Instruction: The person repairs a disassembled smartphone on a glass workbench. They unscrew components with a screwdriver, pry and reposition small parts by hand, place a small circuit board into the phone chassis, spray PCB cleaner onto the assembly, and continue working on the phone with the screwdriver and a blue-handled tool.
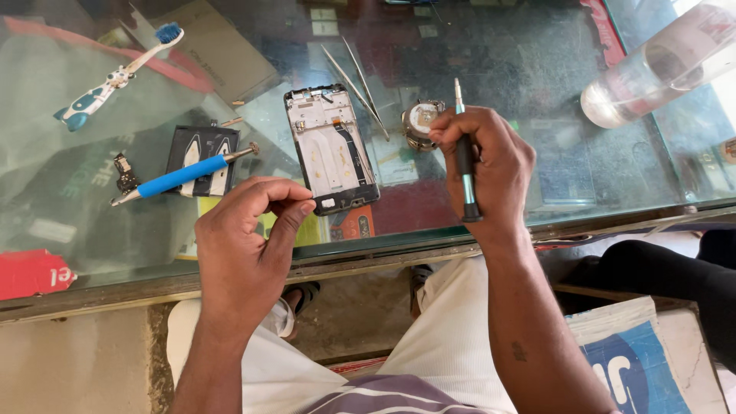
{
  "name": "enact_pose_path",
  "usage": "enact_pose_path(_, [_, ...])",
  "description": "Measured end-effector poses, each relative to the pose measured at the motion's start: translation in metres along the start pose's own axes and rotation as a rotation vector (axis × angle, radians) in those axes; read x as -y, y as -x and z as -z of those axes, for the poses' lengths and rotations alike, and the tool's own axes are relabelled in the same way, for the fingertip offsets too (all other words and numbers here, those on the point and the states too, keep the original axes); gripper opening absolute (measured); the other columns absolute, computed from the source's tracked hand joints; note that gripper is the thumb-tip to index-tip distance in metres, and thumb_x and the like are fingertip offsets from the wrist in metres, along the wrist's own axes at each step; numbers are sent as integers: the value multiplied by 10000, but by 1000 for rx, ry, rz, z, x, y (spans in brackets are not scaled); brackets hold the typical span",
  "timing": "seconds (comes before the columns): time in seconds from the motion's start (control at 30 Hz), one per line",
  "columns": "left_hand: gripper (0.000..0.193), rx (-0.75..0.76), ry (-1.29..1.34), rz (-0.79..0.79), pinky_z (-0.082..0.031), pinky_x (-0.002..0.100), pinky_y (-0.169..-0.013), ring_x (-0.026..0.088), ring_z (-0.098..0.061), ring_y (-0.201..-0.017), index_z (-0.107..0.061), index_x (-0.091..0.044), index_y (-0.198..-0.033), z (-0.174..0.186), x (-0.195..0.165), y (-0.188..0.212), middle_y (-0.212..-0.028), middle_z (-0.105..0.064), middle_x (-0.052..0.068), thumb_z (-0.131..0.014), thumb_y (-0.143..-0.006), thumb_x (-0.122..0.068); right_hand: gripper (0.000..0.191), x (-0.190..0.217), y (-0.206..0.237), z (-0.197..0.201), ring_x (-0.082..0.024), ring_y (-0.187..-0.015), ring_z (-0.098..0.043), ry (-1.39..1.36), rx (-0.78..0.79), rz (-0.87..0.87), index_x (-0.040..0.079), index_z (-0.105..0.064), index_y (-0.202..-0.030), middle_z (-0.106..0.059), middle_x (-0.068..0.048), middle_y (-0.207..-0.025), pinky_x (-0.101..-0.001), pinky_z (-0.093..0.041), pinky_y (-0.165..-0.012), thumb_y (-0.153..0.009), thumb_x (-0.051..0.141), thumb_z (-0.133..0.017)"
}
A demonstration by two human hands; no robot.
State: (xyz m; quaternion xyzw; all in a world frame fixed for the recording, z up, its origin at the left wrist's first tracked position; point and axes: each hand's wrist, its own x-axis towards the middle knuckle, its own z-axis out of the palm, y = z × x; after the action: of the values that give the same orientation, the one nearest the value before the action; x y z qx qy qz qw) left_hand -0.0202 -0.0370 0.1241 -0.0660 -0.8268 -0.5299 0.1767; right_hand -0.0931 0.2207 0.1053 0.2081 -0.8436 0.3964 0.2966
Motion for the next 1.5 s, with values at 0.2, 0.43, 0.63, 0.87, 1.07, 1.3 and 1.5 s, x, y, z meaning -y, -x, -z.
enact_pose_path(0.2, [92, -8, 21, -34, -562, 270, -766, 165, -727, -847, -725, -13, -1045, -3, -1, 1, -989, -747, 75, -723, -953, -9, 161, -3, -4, 0, -161, -1016, -764, 186, 64, 94, 56, -652, -992, -784, -52, -1061, -295, -624, -843, -967, -85, -723])
enact_pose_path(0.43, [78, 19, -20, -53, -549, 298, -763, 197, -724, -871, -719, -21, -1047, -1, -3, 2, -998, -749, 78, -707, -973, -42, 212, -9, 16, 9, -140, -981, -790, -56, -271, 8, 59, -597, -1033, -794, -102, -1072, -242, -612, -803, -1083, -16, -789])
enact_pose_path(0.63, [77, 55, -149, -181, -524, 371, -788, 245, -673, -888, -721, -72, -989, -11, -8, 2, -977, -732, 42, -737, -949, -137, 227, 15, 13, 7, -95, -805, -750, -137, -235, 32, 67, -575, -996, -798, -101, -1001, -182, -518, -593, -1011, -1, -791])
enact_pose_path(0.87, [82, 110, -243, -292, -455, 399, -807, 242, -659, -938, -710, -87, -996, -9, -6, -2, -994, -727, 9, -712, -915, -101, 247, 57, 22, -22, -187, -805, -754, -118, 115, 373, 126, -600, -922, -775, -85, -1053, -310, -566, -677, -881, 116, -843])
enact_pose_path(1.07, [58, 108, -218, -279, -433, 381, -801, 213, -657, -939, -720, -103, -978, -6, -1, -4, -970, -725, -8, -731, -928, -129, 211, 61, 20, -25, -159, -749, -721, -106, 52, 435, 141, -601, -914, -771, -62, -1067, -302, -500, -615, -962, 144, -807])
enact_pose_path(1.3, [68, 102, -235, -295, -418, 370, -800, 196, -663, -953, -743, -126, -1004, -4, 1, -1, -973, -738, -27, -727, -946, -157, 201, 59, 29, -29, -140, -687, -687, -33, 57, 469, 153, -611, -910, -771, -58, -1012, -315, -454, -574, -933, 131, -810])
enact_pose_path(1.5, [139, 118, -228, -318, -418, 366, -855, 173, -669, -1007, -753, -129, -1081, 2, 1, 4, -1037, -750, -34, -716, -948, -140, 293, 68, 30, -38, -159, -768, -741, -60, -20, 415, 110, -547, -907, -765, -79, -1030, -304, -560, -657, -942, -31, -802])
